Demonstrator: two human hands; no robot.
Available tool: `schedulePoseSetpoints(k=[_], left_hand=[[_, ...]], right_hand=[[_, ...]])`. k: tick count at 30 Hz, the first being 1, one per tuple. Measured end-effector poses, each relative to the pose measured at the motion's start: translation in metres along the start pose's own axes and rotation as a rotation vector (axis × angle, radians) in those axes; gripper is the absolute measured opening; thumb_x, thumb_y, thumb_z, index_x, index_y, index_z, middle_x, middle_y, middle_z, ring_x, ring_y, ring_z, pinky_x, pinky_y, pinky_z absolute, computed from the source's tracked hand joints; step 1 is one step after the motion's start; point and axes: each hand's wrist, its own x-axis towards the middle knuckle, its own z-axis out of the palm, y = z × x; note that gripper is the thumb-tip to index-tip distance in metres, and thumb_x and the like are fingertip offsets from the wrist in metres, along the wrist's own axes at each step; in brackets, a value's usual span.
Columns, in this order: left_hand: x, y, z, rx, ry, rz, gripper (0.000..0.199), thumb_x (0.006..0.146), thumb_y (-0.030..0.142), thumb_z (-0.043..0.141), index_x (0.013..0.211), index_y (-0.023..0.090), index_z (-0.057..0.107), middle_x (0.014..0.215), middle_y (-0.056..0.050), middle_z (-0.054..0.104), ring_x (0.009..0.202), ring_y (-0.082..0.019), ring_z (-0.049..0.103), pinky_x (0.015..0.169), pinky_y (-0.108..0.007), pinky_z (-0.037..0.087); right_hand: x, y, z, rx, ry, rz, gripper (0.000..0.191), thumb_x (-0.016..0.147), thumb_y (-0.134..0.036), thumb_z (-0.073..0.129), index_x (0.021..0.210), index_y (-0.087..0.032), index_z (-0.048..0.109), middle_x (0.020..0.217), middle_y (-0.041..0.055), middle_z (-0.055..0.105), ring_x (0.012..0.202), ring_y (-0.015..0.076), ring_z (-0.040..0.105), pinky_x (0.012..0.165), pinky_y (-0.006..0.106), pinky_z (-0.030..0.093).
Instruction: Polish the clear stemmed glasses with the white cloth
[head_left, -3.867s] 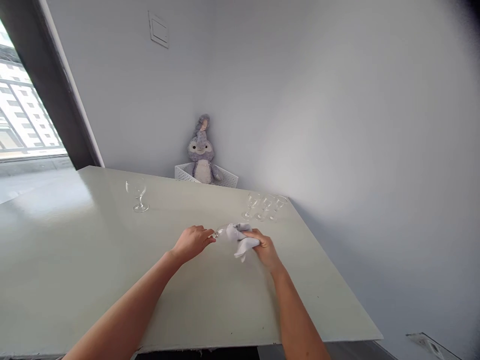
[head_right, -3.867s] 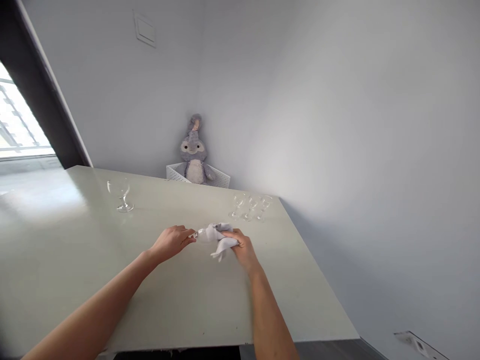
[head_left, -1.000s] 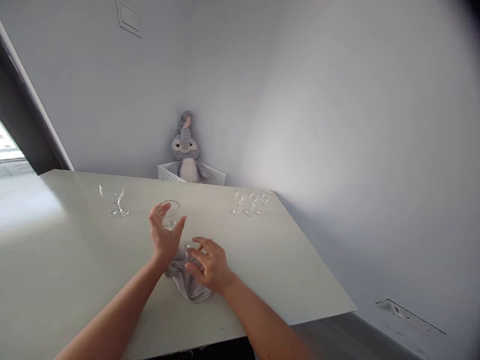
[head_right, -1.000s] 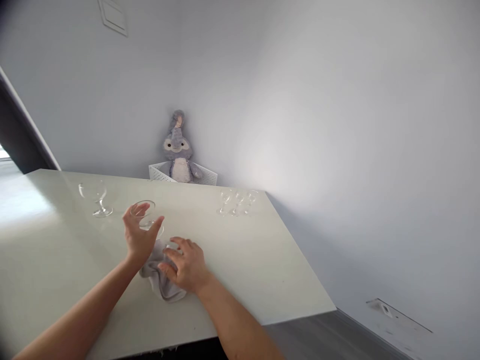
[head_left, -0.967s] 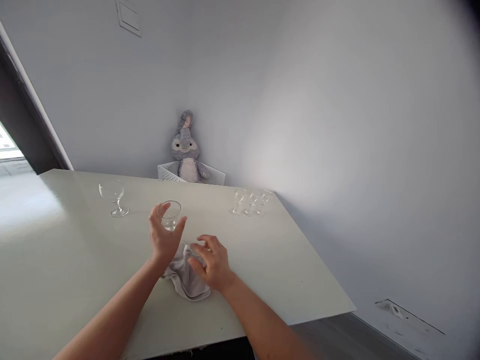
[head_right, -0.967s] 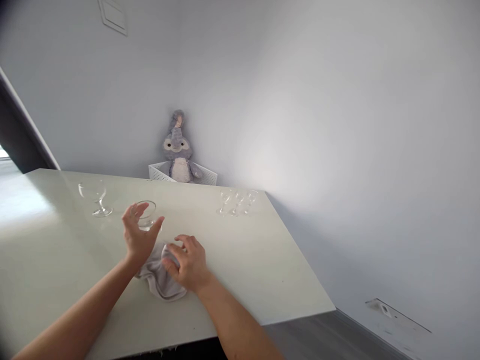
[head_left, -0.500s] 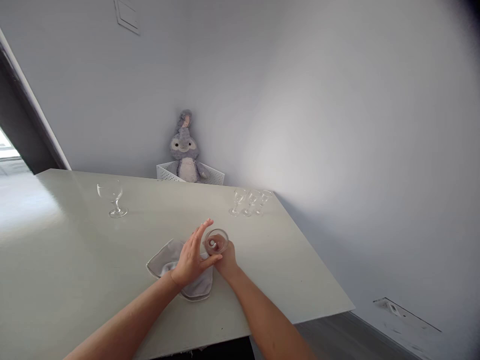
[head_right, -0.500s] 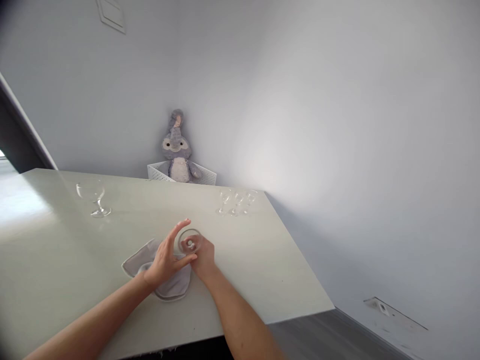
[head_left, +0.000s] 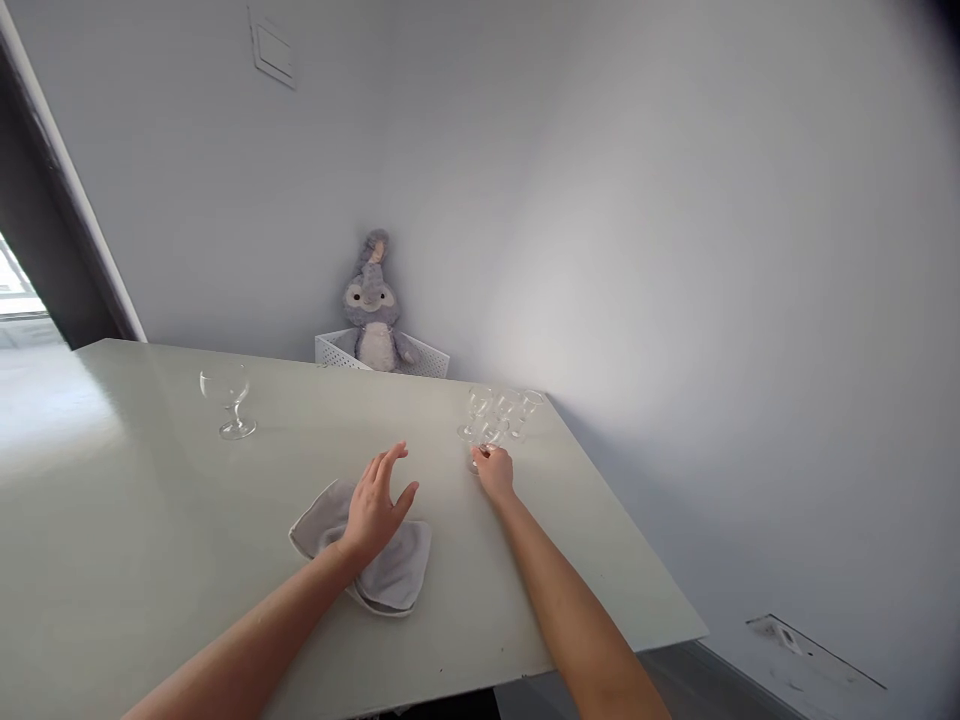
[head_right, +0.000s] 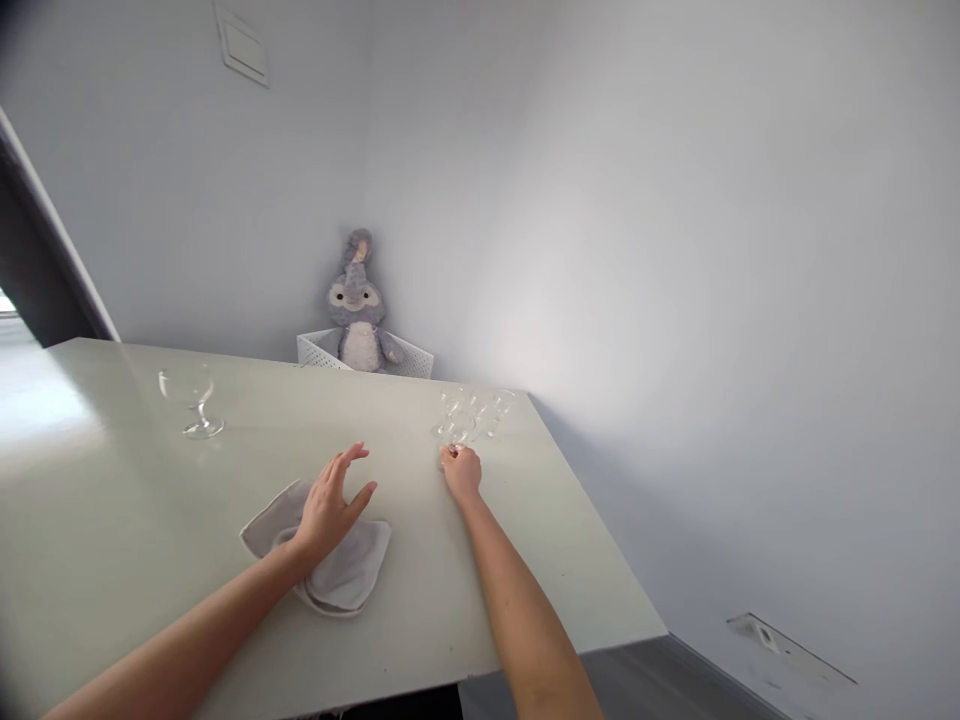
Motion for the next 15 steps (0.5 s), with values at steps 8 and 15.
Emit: schedulePoseSetpoints(k=[8,15], left_hand=[[0.000,-0.010,0.004,-0.063,-0.020,-0.058,0.050,0.077,0.023,0.050,0.125,0.028,0.035,0.110,-0.005,0.056,0.100,-0.022,0.051,0.085,-0.039,0.040],[0.002,-0.011,0.001,-0.115,0.000,-0.114,0.047,0.076,0.023,0.050,0.122,0.028,0.039,0.108,-0.004,0.056,0.101,-0.022,0.051,0.086,-0.039,0.039]], right_hand=[[0.017,0.000,0.010,0.023,-0.004,0.014,0.031,0.074,-0.037,0.047,0.091,-0.016,0.063,0.079,0.0057,0.065,0.072,0.0171,0.058,0.058,0.023,0.037],[0.012,0.008,0.005,0.108,-0.030,-0.029,0.027,0.072,-0.035,0.046,0.085,-0.017,0.061,0.070,0.0021,0.061,0.064,0.0157,0.054,0.057,0.023,0.038]])
